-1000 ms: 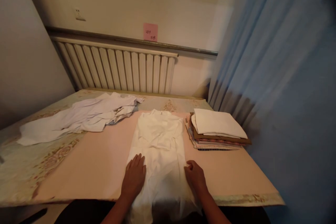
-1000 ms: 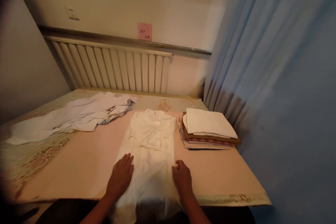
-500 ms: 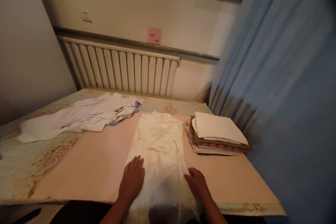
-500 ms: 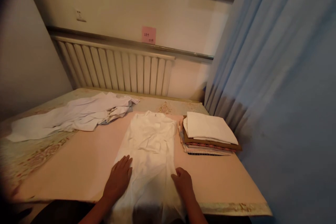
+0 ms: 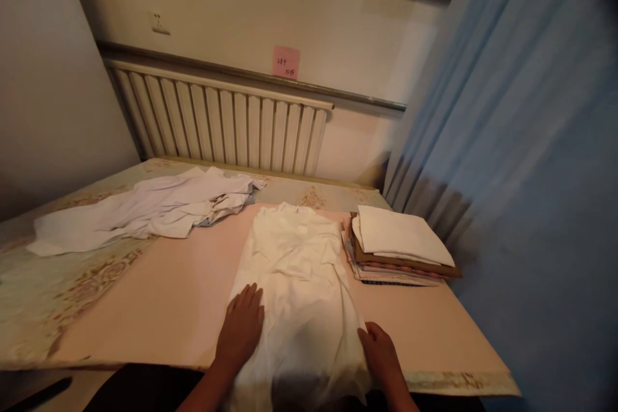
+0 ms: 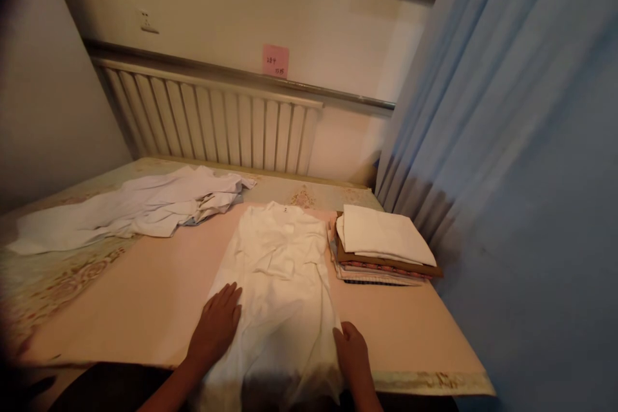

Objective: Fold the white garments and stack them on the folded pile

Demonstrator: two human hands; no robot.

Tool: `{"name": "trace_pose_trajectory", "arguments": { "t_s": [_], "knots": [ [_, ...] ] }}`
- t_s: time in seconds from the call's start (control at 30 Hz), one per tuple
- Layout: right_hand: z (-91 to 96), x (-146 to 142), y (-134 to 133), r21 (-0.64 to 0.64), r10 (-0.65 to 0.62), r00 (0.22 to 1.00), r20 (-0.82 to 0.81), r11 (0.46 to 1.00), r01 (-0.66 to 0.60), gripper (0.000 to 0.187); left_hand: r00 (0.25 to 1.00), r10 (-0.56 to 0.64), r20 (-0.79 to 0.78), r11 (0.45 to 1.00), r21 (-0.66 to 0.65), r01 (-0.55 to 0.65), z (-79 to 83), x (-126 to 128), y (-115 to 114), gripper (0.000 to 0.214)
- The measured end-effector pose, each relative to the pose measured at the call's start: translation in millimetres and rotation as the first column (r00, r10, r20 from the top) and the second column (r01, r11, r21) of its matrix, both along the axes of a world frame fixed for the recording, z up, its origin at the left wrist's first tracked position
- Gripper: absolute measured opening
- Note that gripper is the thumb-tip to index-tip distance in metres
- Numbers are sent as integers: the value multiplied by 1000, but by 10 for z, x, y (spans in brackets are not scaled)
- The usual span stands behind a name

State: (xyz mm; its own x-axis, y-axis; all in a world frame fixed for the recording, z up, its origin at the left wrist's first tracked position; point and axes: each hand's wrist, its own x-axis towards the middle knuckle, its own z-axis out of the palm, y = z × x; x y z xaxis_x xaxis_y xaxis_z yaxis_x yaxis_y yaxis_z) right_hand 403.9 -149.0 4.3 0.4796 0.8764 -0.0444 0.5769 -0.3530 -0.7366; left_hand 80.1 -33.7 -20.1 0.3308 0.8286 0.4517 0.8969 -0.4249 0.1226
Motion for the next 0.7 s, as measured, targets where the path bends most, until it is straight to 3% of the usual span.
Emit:
{"name": "trace_pose_trajectory", "arguments": {
  "t_s": [0.3,0.7],
  "knots": [
    [23,171,-125,1,-165,983,-77,986,165,33,999,16,-43,1000,-6,-16,17,16,4,41],
    [-105,175,-193,-55,-91,992,-87,995,86,34,999,2,-48,999,37,0,-17,17,20,40]
  ]
}}
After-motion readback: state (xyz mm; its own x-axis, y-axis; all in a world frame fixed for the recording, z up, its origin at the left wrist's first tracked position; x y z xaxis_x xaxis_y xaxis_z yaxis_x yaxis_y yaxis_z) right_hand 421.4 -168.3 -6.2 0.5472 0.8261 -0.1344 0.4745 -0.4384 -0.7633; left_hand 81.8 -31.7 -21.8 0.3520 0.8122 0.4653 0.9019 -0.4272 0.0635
